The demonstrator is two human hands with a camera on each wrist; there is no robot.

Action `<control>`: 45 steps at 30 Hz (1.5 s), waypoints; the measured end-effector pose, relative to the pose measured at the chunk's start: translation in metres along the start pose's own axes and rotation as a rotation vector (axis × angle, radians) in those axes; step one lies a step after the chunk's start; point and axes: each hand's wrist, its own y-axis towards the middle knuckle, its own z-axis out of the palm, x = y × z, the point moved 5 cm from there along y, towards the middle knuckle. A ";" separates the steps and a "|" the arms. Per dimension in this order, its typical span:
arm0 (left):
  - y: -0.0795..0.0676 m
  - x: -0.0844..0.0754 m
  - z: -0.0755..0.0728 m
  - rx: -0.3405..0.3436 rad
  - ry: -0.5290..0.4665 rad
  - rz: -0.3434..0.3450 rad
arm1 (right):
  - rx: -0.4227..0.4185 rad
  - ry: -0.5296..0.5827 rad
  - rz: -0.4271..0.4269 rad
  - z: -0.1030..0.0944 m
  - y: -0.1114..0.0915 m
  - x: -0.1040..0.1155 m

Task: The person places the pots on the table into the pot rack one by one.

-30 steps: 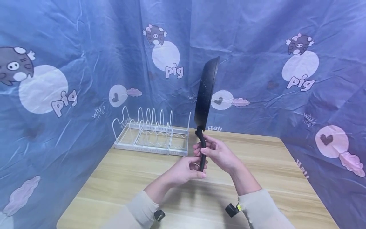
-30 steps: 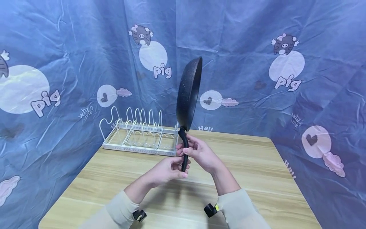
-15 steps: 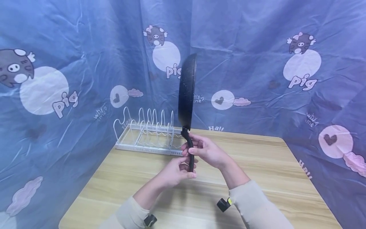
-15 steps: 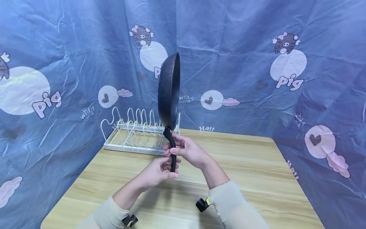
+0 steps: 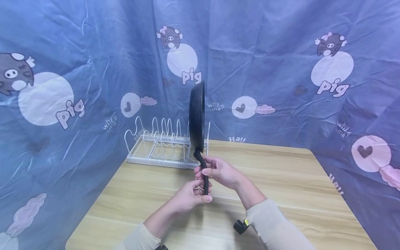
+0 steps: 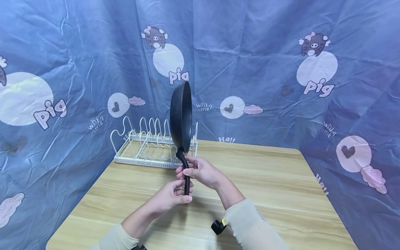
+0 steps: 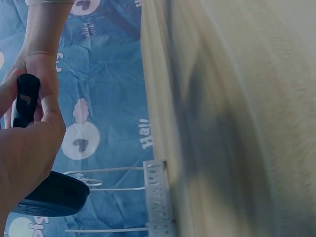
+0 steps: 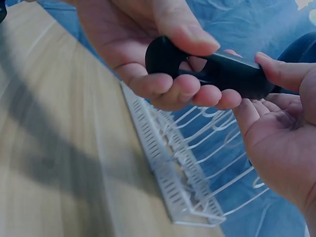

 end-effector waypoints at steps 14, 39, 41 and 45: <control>0.002 0.023 0.011 0.007 -0.119 -0.060 | -0.001 0.091 0.089 -0.014 -0.003 -0.039; 0.007 0.042 0.009 -0.036 -0.266 -0.146 | -0.006 0.200 0.123 -0.028 0.008 -0.071; 0.008 0.045 0.008 -0.043 -0.246 -0.151 | -0.014 0.210 0.125 -0.028 0.008 -0.074; 0.009 0.052 0.005 -0.087 -0.166 -0.178 | -0.050 0.247 0.153 -0.027 0.009 -0.081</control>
